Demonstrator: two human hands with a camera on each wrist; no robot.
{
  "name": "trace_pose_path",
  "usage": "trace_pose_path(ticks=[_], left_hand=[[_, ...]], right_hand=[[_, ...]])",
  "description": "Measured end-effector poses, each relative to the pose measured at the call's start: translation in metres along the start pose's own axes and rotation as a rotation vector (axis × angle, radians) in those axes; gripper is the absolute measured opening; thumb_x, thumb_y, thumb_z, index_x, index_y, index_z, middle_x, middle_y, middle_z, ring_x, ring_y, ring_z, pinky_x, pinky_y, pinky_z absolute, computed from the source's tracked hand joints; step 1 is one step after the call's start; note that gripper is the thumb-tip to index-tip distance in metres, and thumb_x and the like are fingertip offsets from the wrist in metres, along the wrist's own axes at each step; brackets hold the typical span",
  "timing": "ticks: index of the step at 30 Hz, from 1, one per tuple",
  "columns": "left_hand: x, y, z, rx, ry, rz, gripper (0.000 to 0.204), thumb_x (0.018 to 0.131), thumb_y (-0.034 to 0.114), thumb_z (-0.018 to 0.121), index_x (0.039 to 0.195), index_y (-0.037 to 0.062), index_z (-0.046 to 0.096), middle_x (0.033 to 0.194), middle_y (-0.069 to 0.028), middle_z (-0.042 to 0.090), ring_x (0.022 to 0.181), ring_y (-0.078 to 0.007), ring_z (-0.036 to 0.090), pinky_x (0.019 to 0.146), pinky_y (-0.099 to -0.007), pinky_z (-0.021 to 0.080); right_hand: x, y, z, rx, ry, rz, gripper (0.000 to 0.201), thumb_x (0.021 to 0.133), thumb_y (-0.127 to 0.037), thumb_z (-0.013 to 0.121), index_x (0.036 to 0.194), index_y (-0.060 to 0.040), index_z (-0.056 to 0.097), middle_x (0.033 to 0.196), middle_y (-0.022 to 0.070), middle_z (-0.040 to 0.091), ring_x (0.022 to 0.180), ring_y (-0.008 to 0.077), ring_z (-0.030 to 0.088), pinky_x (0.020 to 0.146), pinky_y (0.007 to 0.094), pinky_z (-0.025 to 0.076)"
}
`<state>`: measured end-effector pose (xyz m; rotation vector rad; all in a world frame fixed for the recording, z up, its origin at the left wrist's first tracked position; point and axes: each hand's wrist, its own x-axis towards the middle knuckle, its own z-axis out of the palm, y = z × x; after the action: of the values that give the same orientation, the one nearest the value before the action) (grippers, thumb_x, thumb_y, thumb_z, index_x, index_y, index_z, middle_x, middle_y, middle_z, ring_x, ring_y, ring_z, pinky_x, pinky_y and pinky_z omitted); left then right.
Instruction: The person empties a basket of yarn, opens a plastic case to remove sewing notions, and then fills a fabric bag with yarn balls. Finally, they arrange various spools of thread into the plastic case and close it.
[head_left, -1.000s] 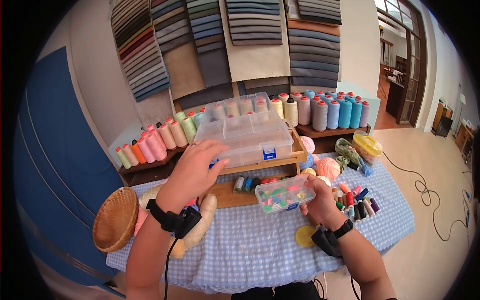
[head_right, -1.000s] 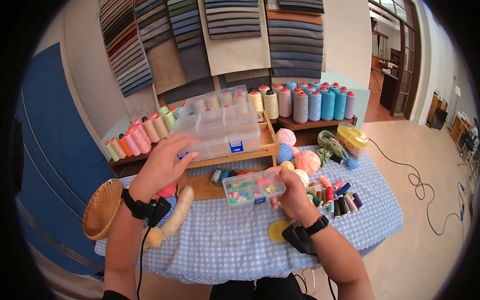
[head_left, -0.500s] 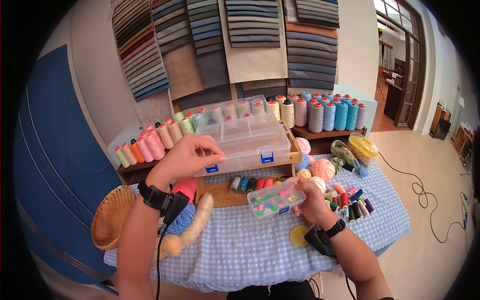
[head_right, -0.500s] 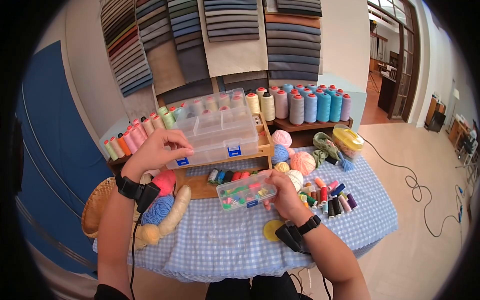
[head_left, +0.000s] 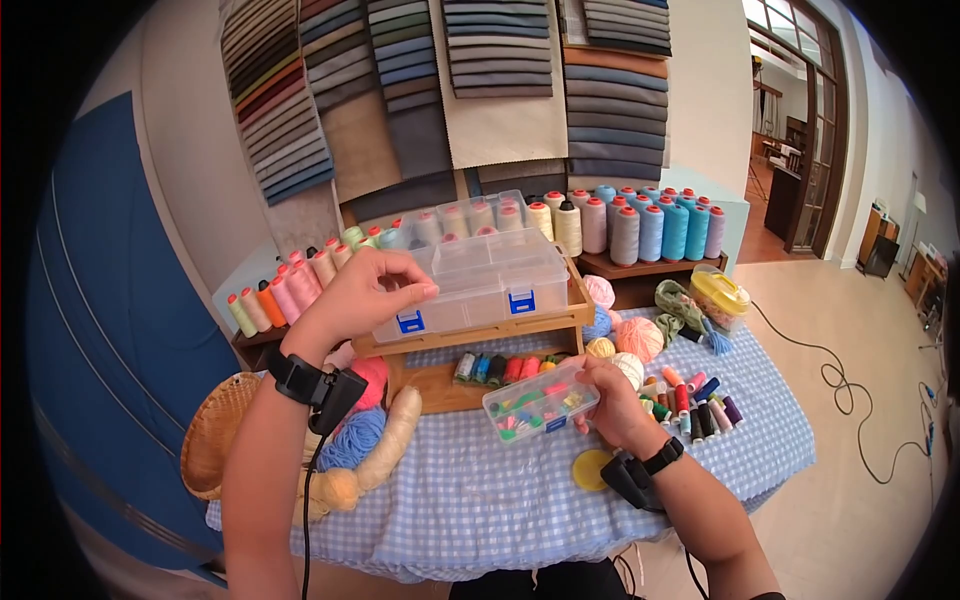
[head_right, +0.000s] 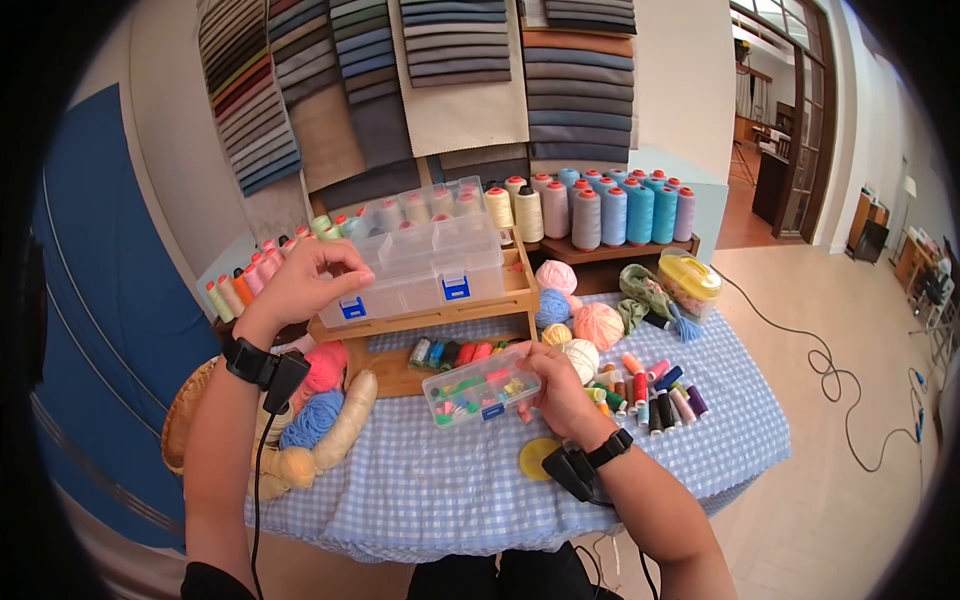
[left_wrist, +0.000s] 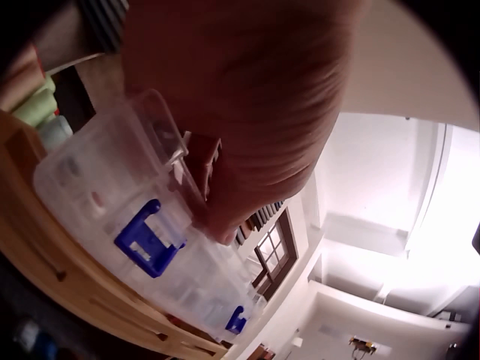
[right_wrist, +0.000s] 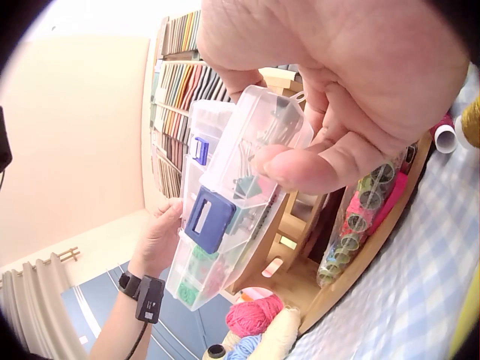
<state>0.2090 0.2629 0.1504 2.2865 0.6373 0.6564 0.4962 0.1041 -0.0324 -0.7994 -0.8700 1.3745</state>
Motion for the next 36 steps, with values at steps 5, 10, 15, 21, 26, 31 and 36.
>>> trace_pose_path(ticks=[5, 10, 15, 21, 26, 31, 36], left_hand=[[0.004, 0.016, 0.004, 0.367, 0.148, 0.285, 0.012, 0.091, 0.012, 0.074, 0.090, 0.0011, 0.071, 0.083, -0.0030, 0.064, 0.079, -0.0115, 0.056, 0.072, -0.0287, 0.045], [0.008, 0.029, -0.004, 0.315, 0.155, 0.238, 0.014, 0.093, 0.013, 0.072, 0.090, 0.0002, 0.070, 0.084, -0.0025, 0.064, 0.079, -0.0116, 0.056, 0.073, -0.0284, 0.045], [0.011, 0.033, -0.016, 0.322, 0.191, 0.275, 0.016, 0.094, 0.015, 0.071, 0.090, -0.0006, 0.069, 0.085, -0.0013, 0.064, 0.080, -0.0100, 0.056, 0.074, -0.0272, 0.045], [0.016, 0.029, -0.027, 0.271, 0.215, 0.250, 0.019, 0.093, 0.019, 0.073, 0.093, -0.0003, 0.073, 0.085, -0.0037, 0.070, 0.079, -0.0115, 0.060, 0.072, -0.0285, 0.047], [0.016, 0.045, -0.027, 0.249, 0.202, 0.147, 0.019, 0.096, 0.019, 0.072, 0.092, 0.0000, 0.069, 0.082, 0.0006, 0.063, 0.078, -0.0082, 0.055, 0.073, -0.0275, 0.047], [0.026, 0.039, -0.036, 0.238, 0.204, 0.214, 0.019, 0.096, 0.018, 0.073, 0.091, 0.0001, 0.070, 0.081, 0.0013, 0.062, 0.076, -0.0064, 0.053, 0.071, -0.0254, 0.046], [0.025, 0.049, -0.042, 0.222, 0.220, 0.183, 0.019, 0.096, 0.018, 0.073, 0.092, 0.0000, 0.071, 0.083, 0.0010, 0.064, 0.077, -0.0061, 0.054, 0.071, -0.0252, 0.047]], right_hand=[[0.001, 0.000, 0.002, 0.027, -0.005, 0.015, 0.028, 0.093, -0.017, 0.052, 0.115, -0.0011, 0.058, 0.092, 0.0106, 0.069, 0.057, 0.0174, 0.064, 0.043, 0.0294, 0.051], [0.000, -0.002, 0.002, 0.060, -0.025, 0.018, 0.025, 0.094, -0.015, 0.053, 0.115, -0.0016, 0.056, 0.088, 0.0099, 0.069, 0.052, 0.0177, 0.063, 0.042, 0.0299, 0.051], [-0.003, -0.009, 0.007, 0.073, -0.054, -0.031, 0.027, 0.095, -0.017, 0.053, 0.117, -0.0007, 0.057, 0.092, 0.0116, 0.070, 0.055, 0.0182, 0.064, 0.043, 0.0309, 0.051], [-0.017, -0.058, 0.025, 0.062, -0.182, -0.075, 0.032, 0.099, -0.021, 0.052, 0.121, 0.0015, 0.058, 0.098, 0.0144, 0.071, 0.059, 0.0186, 0.067, 0.045, 0.0313, 0.054], [-0.023, -0.126, 0.060, -0.069, -0.101, -0.131, 0.031, 0.103, -0.020, 0.054, 0.124, 0.0030, 0.054, 0.101, 0.0146, 0.070, 0.066, 0.0206, 0.070, 0.051, 0.0309, 0.059], [0.011, -0.154, 0.075, -0.248, -0.045, -0.109, 0.031, 0.104, -0.019, 0.055, 0.125, 0.0041, 0.052, 0.109, 0.0158, 0.065, 0.077, 0.0216, 0.072, 0.059, 0.0311, 0.062], [0.045, -0.153, 0.088, -0.376, 0.032, -0.091, 0.037, 0.103, -0.017, 0.056, 0.131, 0.0068, 0.048, 0.113, 0.0162, 0.061, 0.083, 0.0240, 0.073, 0.062, 0.0327, 0.063]])
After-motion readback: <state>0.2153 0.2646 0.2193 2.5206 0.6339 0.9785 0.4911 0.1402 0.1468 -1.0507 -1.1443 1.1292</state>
